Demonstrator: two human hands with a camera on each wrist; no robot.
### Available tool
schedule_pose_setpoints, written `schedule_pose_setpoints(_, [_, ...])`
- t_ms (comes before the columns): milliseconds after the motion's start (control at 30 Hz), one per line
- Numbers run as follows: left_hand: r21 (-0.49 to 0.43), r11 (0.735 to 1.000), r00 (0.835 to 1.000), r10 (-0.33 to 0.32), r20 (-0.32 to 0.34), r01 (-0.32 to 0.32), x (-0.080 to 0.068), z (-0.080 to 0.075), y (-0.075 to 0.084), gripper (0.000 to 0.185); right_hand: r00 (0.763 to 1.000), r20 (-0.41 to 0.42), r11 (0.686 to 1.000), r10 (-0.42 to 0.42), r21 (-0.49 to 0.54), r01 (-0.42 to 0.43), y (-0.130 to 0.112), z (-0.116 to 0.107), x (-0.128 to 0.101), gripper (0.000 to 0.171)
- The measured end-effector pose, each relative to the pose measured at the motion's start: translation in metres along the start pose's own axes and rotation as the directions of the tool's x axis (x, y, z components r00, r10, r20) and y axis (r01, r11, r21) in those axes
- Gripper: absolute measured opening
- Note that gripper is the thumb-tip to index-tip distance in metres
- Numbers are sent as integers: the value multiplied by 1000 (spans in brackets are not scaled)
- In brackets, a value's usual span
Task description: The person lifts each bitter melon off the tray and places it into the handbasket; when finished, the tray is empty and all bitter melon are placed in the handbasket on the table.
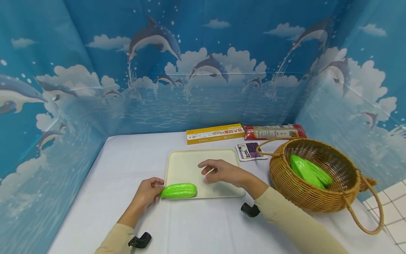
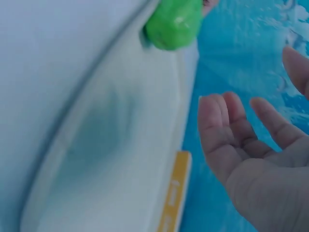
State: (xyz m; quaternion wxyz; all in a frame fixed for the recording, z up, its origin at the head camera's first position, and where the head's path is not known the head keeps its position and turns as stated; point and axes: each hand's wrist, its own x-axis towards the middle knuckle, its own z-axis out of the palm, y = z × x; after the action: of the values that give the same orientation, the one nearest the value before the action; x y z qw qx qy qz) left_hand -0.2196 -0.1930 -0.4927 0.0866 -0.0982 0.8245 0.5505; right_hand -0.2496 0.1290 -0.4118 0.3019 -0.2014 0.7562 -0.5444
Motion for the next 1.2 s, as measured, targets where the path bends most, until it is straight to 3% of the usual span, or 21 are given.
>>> schedule_pose_setpoints(233, [3, 1000, 1000, -1, 7, 1, 0, 0, -1, 23, 993, -49, 994, 110, 16, -109, 10, 26, 38, 66])
schedule_pose_setpoints(600, [-2, 1000, 1000, 9, 14, -9, 2, -1, 0, 23, 989, -51, 983, 141, -113, -146, 9, 49, 68, 63])
schedule_pose_setpoints(900, [-3, 1000, 1000, 13, 21, -13, 0, -3, 0, 24, 992, -19, 981, 124, -151, -126, 5, 68, 76, 55])
schedule_pose_setpoints(1200, [-28, 1000, 1000, 11, 22, -10, 0, -3, -1, 23, 991, -46, 979, 124, -157, -130, 5, 74, 77, 43])
